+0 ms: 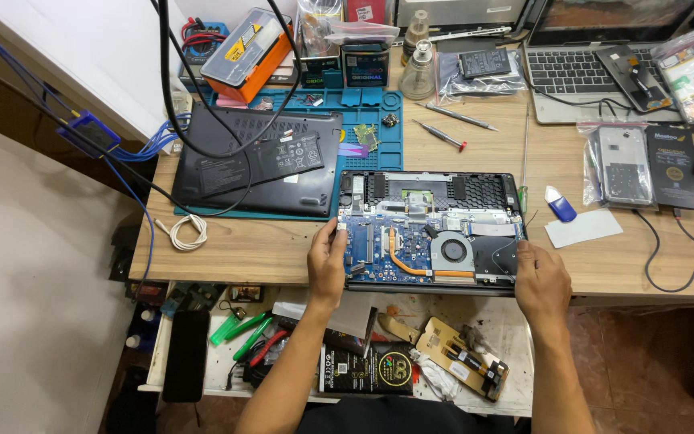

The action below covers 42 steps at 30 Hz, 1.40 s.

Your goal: The person uses a screwdriver to remove screws from a disassembled laptop motherboard. They then use their hands to disconnect ribbon cables and remove a small component from the board.

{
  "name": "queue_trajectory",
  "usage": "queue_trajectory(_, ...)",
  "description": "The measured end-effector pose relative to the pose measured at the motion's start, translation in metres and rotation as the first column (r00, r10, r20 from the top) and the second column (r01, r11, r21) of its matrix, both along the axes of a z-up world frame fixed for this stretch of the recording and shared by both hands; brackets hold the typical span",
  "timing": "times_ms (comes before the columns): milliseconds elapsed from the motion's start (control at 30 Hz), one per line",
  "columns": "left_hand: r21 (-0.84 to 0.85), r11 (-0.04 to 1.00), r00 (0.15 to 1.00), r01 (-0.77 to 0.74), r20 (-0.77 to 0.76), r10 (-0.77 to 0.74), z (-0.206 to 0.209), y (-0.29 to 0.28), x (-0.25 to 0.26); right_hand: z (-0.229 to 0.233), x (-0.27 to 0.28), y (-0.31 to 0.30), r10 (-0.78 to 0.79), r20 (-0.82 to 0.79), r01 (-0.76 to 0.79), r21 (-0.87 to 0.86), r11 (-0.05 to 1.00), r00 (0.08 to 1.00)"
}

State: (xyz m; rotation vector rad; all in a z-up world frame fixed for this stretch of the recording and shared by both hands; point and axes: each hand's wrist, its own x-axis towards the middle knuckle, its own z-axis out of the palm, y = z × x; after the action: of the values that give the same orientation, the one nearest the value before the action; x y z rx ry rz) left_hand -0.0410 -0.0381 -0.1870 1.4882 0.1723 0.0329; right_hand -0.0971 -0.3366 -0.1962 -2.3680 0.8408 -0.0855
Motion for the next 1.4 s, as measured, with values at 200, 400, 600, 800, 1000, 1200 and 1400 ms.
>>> queue_trajectory(200,0.135,0.990,0.999,-0.035,0.032,0.031,-0.002,-0.007,0.011,0.037,0.001,0.024,0.023,0.046,-0.022,-0.016,1.000,0.999)
queue_trajectory(400,0.283,0.954,0.993,-0.098,0.097,0.073,-0.009,-0.012,0.022,0.054,-0.001,0.038,0.050,0.118,-0.044,-0.055,0.998,0.992)
queue_trajectory(600,0.358,0.924,0.985,-0.135,0.153,0.085,-0.011,-0.012,0.021,0.052,-0.009,0.042,0.040,0.133,-0.033,-0.052,0.998,0.990)
queue_trajectory(800,0.412,0.894,0.971,-0.177,0.223,0.089,-0.021,-0.012,0.024,0.044,-0.013,0.046,0.061,0.141,-0.048,-0.095,0.994,0.988)
queue_trajectory(1000,0.373,0.917,0.971,-0.138,0.233,0.052,-0.005,-0.006,0.014,0.035,-0.020,0.039,0.085,0.158,-0.071,-0.092,0.993,0.984)
queue_trajectory(1200,0.372,0.925,0.964,0.075,0.209,-0.163,-0.004,0.011,0.003,0.031,-0.032,0.027,0.127,0.180,-0.125,-0.023,0.992,0.975)
queue_trajectory(1400,0.305,0.917,0.947,0.257,0.108,-0.302,-0.002,0.029,0.003,0.028,-0.041,0.020,0.135,0.264,-0.149,0.035,0.988,0.955)
